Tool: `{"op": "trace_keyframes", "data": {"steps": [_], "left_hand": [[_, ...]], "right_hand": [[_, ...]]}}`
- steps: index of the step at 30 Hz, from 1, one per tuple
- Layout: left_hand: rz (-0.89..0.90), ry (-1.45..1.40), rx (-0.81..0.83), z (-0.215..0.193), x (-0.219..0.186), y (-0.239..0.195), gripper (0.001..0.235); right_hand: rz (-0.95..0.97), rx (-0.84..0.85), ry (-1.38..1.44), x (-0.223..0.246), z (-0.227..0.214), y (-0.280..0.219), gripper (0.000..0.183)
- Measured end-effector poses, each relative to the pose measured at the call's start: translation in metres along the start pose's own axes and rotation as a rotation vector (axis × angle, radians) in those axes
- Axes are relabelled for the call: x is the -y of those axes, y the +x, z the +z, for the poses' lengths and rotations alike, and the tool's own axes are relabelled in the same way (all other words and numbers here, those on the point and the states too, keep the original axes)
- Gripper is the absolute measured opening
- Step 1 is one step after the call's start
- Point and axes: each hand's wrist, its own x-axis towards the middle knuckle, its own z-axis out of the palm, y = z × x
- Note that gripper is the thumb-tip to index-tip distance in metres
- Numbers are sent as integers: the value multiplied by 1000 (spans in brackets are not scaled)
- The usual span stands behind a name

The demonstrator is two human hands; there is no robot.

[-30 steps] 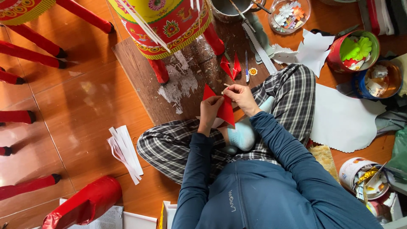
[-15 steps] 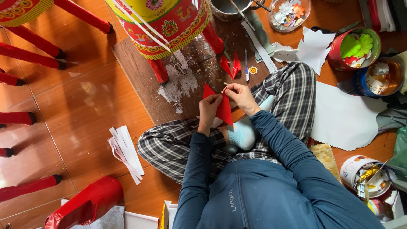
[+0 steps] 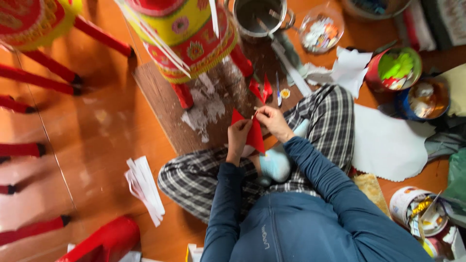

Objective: Decorating a traditional paper lantern by folding and attaching red paper ornaments

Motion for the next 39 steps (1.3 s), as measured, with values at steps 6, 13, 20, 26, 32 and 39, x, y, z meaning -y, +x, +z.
{"op": "trace_keyframes", "data": {"steps": [6,13,20,26,32,39], "left_hand": [[90,-114,83,-8,-22,-6,37],[108,-210,201,-8,-20,-10,58],[112,-101,127,-10,-20,-10,58],[106,-63,8,-6,-9,-5,32],[104,-186,-186,-10,-24,-11,26],[50,-126,-30,-18,-39,-16,28]], "right_hand": [[180,-218,241,-23,-10,21,19],[312,-222,508,-5,-21,20,13],[384,-163,524,-13,-21,22,16],[367,-97,565,24,-9,9,19],[246,-43,515,39,-2,3,25],[123,11,229,48,-19,-3,20]]}}
